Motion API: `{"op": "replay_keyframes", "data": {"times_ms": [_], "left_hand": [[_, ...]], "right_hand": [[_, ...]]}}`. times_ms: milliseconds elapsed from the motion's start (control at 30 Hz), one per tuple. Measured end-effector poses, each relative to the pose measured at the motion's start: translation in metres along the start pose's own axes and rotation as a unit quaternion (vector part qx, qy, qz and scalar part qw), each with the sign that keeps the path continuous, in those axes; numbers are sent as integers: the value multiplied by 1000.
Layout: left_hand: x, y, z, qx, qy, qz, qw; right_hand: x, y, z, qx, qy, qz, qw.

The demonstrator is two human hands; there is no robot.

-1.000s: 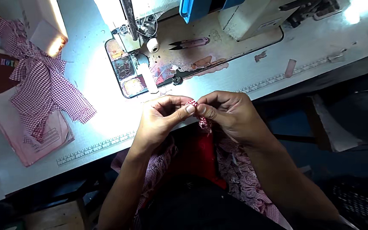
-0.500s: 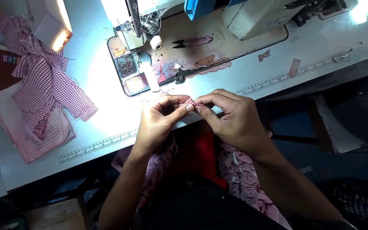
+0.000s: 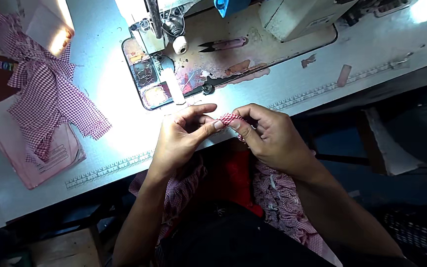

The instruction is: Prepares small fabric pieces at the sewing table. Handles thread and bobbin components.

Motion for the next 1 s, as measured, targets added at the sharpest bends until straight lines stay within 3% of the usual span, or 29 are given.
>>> {"op": "replay_keyframes", "data": {"times_ms": [233,600,833,1000], "left_hand": [[-1,0,2,136,16,7,991],[6,-37,7,-129,37,-40,990],[5,-47,1,-217,66,-36,973],[5,-41,1,-289,67,-14,955]], "right_hand": [[1,-7,-1,70,26,6,997],[-13,-52,-11,-16,32,-54,998],[-28,-104,-31,-63,27,-207,976],[-16,-71,12,17,-33,-194,980]]}}
Point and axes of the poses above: each hand's wrist, its own x-axis towards the middle knuckle, its own y-axis out of the palm, z = x × y, the point moved 9 cm from there along x, towards the middle knuckle, and after that the axes turned 1 degree about -x, right-handed, at the moved point
